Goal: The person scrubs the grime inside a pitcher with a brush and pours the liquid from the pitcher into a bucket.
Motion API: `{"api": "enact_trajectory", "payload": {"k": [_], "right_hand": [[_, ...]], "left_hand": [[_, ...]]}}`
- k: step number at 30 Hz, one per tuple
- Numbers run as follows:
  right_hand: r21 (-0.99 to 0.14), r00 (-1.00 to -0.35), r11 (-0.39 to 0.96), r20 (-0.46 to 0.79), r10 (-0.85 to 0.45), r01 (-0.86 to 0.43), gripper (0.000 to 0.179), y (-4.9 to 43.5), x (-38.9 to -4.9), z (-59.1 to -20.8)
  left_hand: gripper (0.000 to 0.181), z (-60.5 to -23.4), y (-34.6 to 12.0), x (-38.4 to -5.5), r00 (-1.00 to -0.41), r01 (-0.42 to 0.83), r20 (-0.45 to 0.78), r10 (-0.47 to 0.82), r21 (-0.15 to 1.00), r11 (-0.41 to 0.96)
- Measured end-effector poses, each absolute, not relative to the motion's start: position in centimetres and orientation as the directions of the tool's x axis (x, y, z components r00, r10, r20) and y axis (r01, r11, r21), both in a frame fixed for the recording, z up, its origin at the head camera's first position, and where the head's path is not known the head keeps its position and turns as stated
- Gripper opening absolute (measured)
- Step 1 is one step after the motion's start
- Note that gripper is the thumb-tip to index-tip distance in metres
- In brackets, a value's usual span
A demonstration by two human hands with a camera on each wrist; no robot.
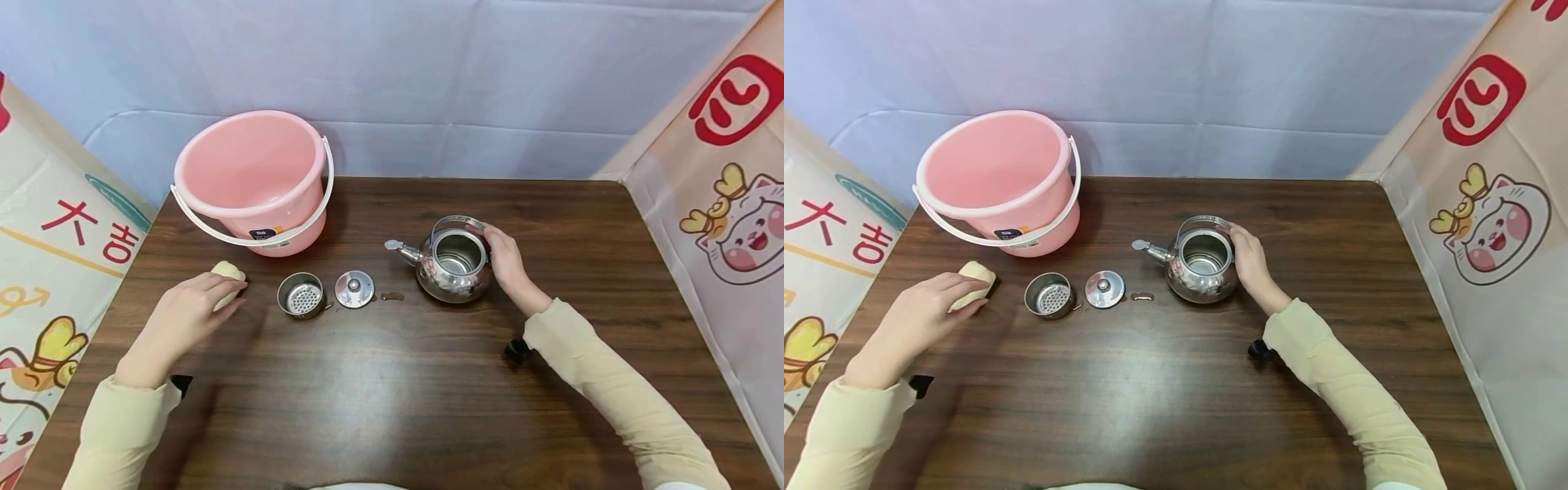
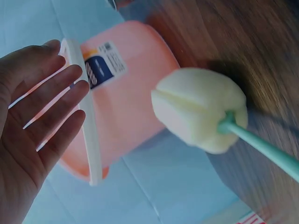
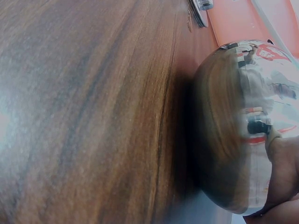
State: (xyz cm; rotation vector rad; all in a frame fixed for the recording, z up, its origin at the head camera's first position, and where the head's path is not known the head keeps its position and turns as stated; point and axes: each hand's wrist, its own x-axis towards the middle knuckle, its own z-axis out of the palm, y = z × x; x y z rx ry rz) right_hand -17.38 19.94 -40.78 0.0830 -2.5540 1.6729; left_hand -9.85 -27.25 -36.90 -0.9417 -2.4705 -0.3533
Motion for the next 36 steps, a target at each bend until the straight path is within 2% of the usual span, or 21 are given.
{"api": "enact_trajectory", "payload": {"k": [8, 14, 19, 29, 36], "right_hand": [[-0.899, -0.997, 0.433, 0.077, -0.005, -0.072, 0.044, 20.0, -17.3, -40.7], [-0.914, -0.996, 0.396, 0.094, -0.004, -0.088, 0.043, 19.9, -17.3, -40.8], [-0.915, -0.995, 0.393, 0.096, -0.009, -0.092, 0.043, 19.9, -17.3, -40.8], [-0.913, -0.994, 0.394, 0.105, -0.019, -0.104, 0.044, 19.9, -17.4, -40.8], [-0.904, -0.997, 0.420, 0.077, -0.014, -0.076, 0.044, 20.0, -17.4, -40.8]], "left_hand": [[0.049, -36.7, -29.1, -8.6, -0.726, 0.584, 0.499, 0.473, 0.085, 0.808], [0.027, -36.7, -30.2, -7.7, -0.787, 0.500, 0.468, 0.402, 0.103, 0.860], [0.035, -36.7, -31.1, -6.9, -0.852, 0.407, 0.410, 0.326, 0.126, 0.905], [0.038, -37.1, -32.6, -5.8, -0.953, 0.252, 0.220, 0.210, 0.186, 0.950], [0.042, -37.7, -33.9, -5.4, -0.988, 0.156, 0.056, 0.147, 0.213, 0.964]]}}
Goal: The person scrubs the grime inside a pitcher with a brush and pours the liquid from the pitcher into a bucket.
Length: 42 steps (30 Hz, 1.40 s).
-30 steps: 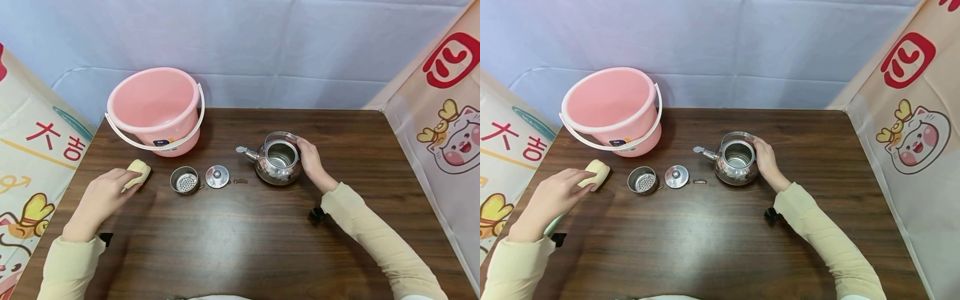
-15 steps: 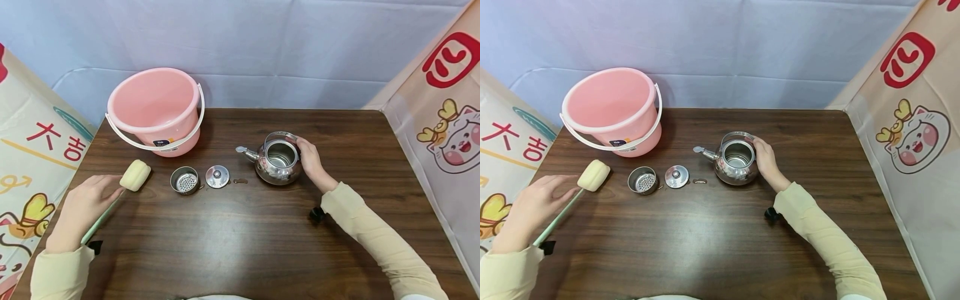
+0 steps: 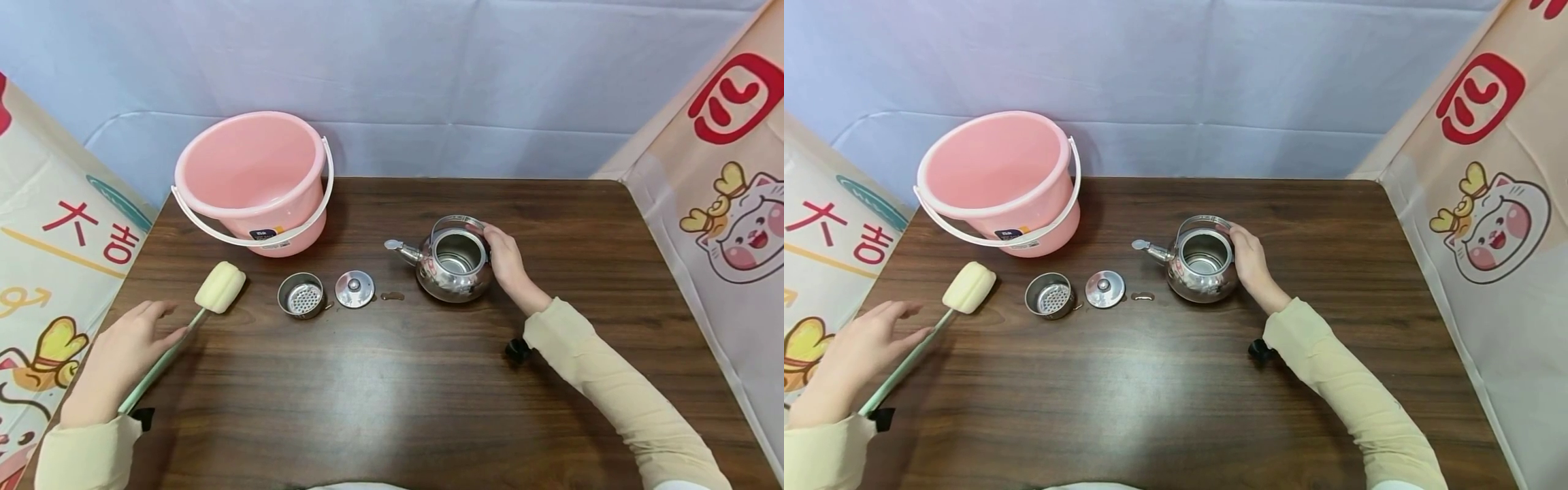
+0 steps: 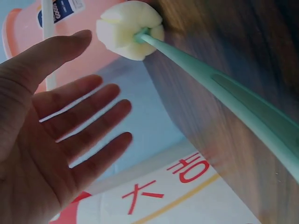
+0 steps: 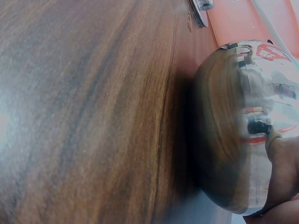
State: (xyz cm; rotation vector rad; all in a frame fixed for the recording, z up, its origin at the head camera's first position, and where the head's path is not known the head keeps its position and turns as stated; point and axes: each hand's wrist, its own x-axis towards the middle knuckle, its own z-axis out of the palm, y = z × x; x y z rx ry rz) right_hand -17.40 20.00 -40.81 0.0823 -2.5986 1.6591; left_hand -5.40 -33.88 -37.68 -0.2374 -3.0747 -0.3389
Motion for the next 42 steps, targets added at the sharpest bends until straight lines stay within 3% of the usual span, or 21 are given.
{"api": "enact_trajectory", "payload": {"k": [14, 23, 42], "right_hand": [[-0.921, -0.999, 0.388, 0.042, -0.015, -0.045, 0.042, 19.9, -17.6, -40.7], [-0.913, -0.998, 0.403, 0.058, -0.022, -0.062, 0.043, 20.0, -17.4, -40.7], [-0.903, -0.996, 0.423, 0.083, -0.017, -0.083, 0.045, 20.0, -17.4, -40.9]], "left_hand": [[0.048, -39.2, -35.5, -5.4, -0.978, 0.049, -0.185, 0.100, 0.261, 0.964], [0.034, -40.0, -36.3, -5.5, -0.956, 0.016, -0.277, 0.095, 0.272, 0.962], [0.015, -40.7, -36.5, -5.0, -0.938, 0.000, -0.336, 0.085, 0.244, 0.970]]}}
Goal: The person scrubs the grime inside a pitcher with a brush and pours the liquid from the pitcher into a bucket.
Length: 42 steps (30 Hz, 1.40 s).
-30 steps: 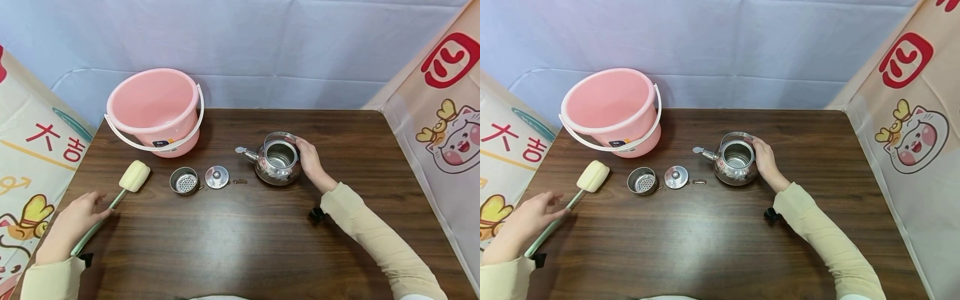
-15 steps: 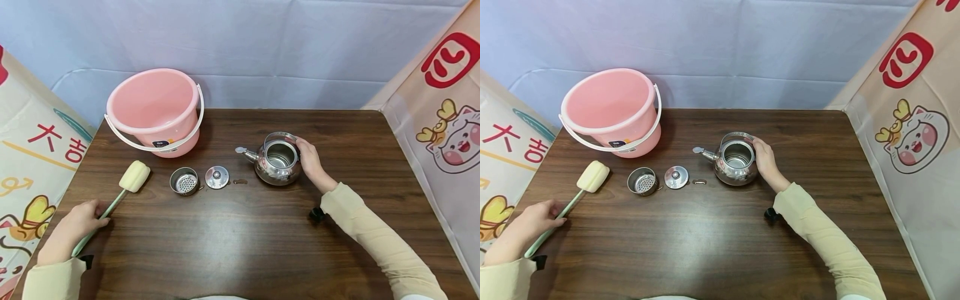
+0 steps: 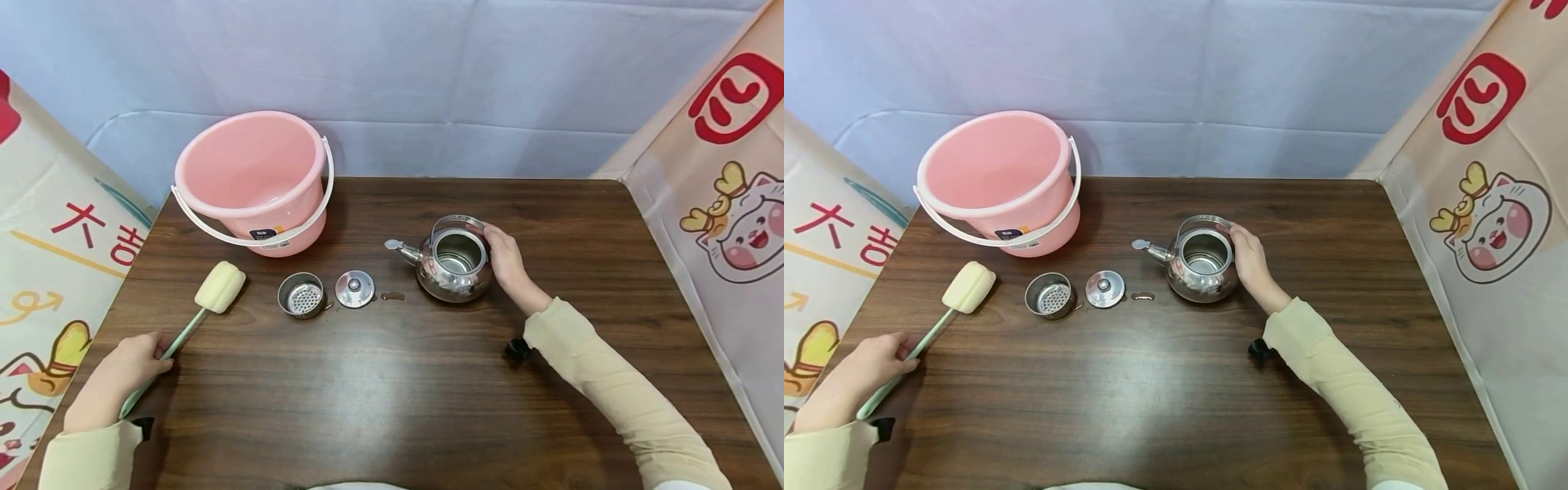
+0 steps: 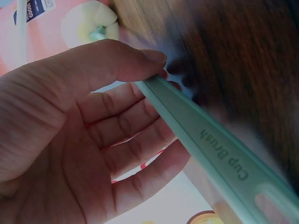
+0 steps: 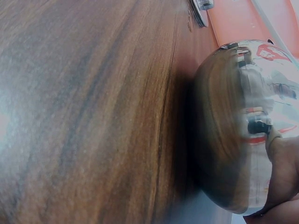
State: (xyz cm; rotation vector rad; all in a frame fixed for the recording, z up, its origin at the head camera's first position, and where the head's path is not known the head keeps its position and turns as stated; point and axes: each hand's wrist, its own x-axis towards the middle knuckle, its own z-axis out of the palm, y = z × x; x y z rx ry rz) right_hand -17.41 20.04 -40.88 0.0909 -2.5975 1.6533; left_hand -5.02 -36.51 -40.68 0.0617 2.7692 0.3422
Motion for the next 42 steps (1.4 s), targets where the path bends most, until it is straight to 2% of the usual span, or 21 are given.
{"api": "enact_trajectory", "payload": {"k": [7, 18, 32, 42], "right_hand": [[-0.916, -0.998, 0.396, 0.065, -0.007, -0.063, 0.043, 19.9, -17.4, -40.7], [-0.920, -0.998, 0.387, 0.061, 0.002, -0.055, 0.043, 19.9, -17.4, -40.7], [-0.919, -0.998, 0.390, 0.062, -0.008, -0.060, 0.042, 19.9, -17.3, -40.6], [-0.919, -0.998, 0.389, 0.065, -0.023, -0.069, 0.041, 18.6, -15.8, -37.8]], "left_hand": [[0.018, -40.6, -36.6, -4.9, -0.940, 0.022, -0.324, 0.108, 0.258, 0.966], [0.004, -39.3, -36.9, -4.4, -0.967, 0.042, -0.229, 0.114, 0.297, 0.954], [0.012, -38.3, -36.8, -4.5, -0.983, 0.183, 0.024, 0.182, 0.227, 0.957], [0.009, -37.2, -35.8, -4.3, -0.979, 0.181, 0.128, 0.159, 0.177, 0.967]]}}
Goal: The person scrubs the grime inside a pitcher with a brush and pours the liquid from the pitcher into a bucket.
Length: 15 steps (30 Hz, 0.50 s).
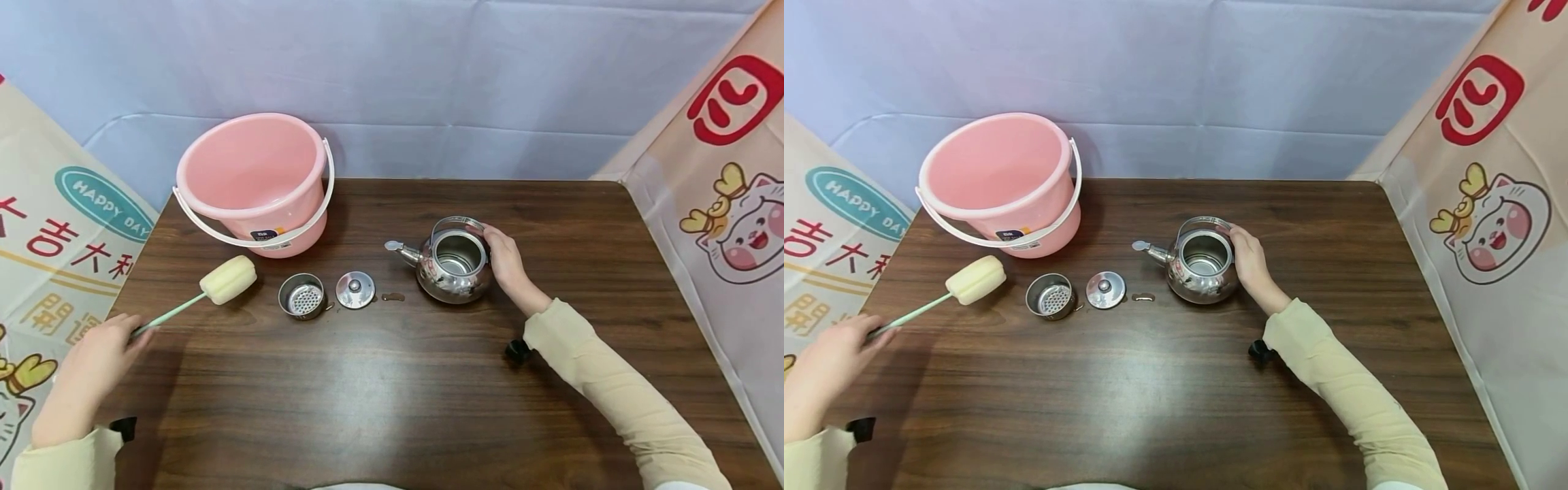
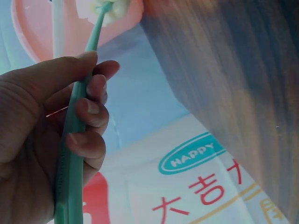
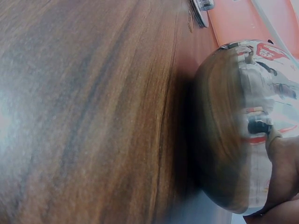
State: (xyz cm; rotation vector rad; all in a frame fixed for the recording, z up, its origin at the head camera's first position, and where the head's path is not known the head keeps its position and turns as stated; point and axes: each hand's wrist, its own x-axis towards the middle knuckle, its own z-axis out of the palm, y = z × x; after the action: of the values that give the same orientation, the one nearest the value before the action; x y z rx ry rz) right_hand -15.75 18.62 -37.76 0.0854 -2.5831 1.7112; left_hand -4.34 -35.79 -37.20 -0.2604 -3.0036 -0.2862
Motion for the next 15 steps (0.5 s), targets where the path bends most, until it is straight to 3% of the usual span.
{"api": "enact_trajectory", "payload": {"k": [6, 15], "right_hand": [[-0.927, -0.999, 0.373, 0.048, -0.005, -0.046, 0.040, 18.6, -15.8, -37.8], [-0.914, -0.999, 0.403, 0.044, -0.004, -0.041, 0.042, 19.4, -16.7, -39.5]], "left_hand": [[0.010, -35.9, -35.1, -4.2, -0.982, 0.168, 0.113, 0.153, 0.143, 0.975], [0.005, -34.8, -33.9, -4.3, -0.957, 0.242, 0.193, 0.216, 0.121, 0.963]]}}
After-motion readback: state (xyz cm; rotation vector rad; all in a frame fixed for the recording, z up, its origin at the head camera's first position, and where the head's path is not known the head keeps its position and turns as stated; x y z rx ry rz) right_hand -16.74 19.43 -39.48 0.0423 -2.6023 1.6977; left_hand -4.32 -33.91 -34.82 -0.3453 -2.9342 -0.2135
